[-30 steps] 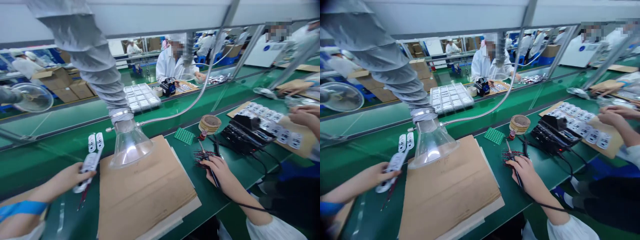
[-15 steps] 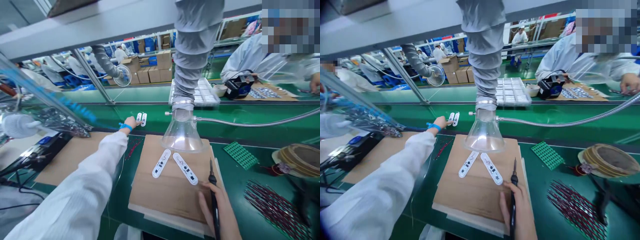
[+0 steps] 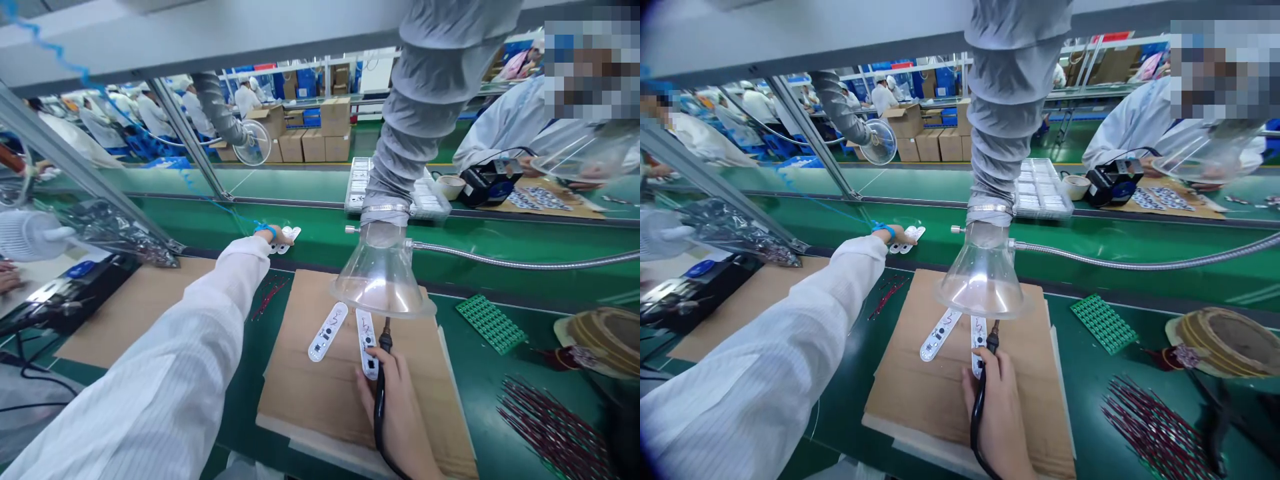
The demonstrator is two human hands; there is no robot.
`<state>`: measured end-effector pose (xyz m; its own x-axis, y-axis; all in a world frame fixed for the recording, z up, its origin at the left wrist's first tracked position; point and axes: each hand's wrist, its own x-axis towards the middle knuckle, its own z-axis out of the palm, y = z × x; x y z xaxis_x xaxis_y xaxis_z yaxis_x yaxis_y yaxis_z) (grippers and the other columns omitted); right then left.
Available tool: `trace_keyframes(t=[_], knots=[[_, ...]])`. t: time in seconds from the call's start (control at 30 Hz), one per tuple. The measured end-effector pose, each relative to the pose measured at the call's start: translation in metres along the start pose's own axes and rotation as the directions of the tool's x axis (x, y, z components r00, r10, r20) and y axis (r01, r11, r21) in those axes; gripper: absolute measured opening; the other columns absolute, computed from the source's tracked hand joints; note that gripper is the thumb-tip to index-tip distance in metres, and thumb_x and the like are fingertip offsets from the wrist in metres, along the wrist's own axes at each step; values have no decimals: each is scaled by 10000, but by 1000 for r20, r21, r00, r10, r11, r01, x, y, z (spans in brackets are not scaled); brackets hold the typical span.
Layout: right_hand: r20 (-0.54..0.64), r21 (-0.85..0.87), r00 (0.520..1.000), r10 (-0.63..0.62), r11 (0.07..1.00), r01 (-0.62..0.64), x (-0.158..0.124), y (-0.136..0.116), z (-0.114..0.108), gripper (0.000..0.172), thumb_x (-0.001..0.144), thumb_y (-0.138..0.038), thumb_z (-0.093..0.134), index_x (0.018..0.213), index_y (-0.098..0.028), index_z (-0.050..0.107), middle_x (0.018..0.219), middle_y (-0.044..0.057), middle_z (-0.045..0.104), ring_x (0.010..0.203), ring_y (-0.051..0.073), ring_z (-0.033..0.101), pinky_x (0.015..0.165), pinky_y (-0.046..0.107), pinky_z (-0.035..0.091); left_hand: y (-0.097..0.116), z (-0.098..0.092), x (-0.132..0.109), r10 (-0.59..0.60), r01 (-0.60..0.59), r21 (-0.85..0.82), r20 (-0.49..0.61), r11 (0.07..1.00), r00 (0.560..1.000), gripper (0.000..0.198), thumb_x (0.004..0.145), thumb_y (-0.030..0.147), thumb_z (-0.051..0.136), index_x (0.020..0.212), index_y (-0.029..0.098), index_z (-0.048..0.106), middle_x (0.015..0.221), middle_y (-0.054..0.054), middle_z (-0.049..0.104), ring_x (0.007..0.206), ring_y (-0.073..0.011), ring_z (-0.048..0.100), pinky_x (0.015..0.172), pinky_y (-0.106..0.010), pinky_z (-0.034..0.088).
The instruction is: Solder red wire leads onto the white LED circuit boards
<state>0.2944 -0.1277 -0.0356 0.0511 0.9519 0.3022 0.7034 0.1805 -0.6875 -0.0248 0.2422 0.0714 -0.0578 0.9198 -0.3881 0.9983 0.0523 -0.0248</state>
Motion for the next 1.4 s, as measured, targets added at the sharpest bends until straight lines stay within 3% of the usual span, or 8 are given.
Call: trace_keyframes(t=[0.23,0.4,0.5,0.63,0.77,0.93,1.2,1.4], knots=[[-32,-70,998,-54,996,52,0,8,17,240,1116,-407,605,1335,-318,646,1226,107,681,1045,350,762,852,527,680,5,-9,-1,-27,22,77,77,997,997,402,1079,406,788,1392,164,718,1422,-129,727,1262,-306,739,1075,-529,655],[-14,-95,996,-88,992,86,0,12,12,276,1100,-277,558,1367,-298,624,1251,116,654,1086,347,750,893,547,674,4,-15,-36,91,-93,25,83,995,992,382,1080,460,777,1301,150,744,1318,-112,761,1170,-282,759,1026,-493,663],[-39,-57,994,-102,993,100,0,16,6,321,1050,-186,538,1349,-271,617,1217,111,632,1039,319,744,881,517,670,21,14,-82,200,-200,-20,78,980,977,391,1062,512,787,1179,139,766,1182,-87,786,1066,-258,769,977,-457,661],[-75,16,990,-121,992,123,5,19,4,339,1015,-170,561,1342,-247,603,1200,109,623,1025,299,740,907,493,664,49,81,-150,312,-313,-117,-22,943,950,418,1004,538,831,1128,143,773,1086,-94,808,960,-231,770,922,-399,634],[-62,39,988,-144,988,146,8,20,7,348,1005,-185,583,1345,-252,613,1223,105,629,979,271,743,881,446,663,45,126,-193,230,-277,-221,-216,935,949,384,1107,516,642,1192,157,749,1175,-157,829,1084,-279,793,890,-344,584],[-45,66,984,-170,983,173,14,17,11,341,992,-203,614,1330,-251,627,1234,112,648,1021,294,748,905,465,661,33,144,-216,164,-252,-303,-288,919,943,253,1119,401,624,1123,167,721,1064,-94,829,961,-230,785,822,-315,558],[3,69,986,-166,984,165,14,9,11,302,1037,-314,712,1329,-250,665,1263,122,678,1132,335,728,1011,511,626,75,160,-229,180,-279,-329,-302,902,936,308,1069,509,674,999,216,609,1073,-118,776,990,-288,750,750,-336,466],[23,93,991,-132,987,129,1,10,-2,319,1059,-275,696,1374,-257,651,1311,138,664,1226,357,670,1060,541,594,81,187,-272,165,-263,-412,-258,872,952,358,1027,555,706,948,254,530,987,-78,734,901,-288,719,705,-355,418]])
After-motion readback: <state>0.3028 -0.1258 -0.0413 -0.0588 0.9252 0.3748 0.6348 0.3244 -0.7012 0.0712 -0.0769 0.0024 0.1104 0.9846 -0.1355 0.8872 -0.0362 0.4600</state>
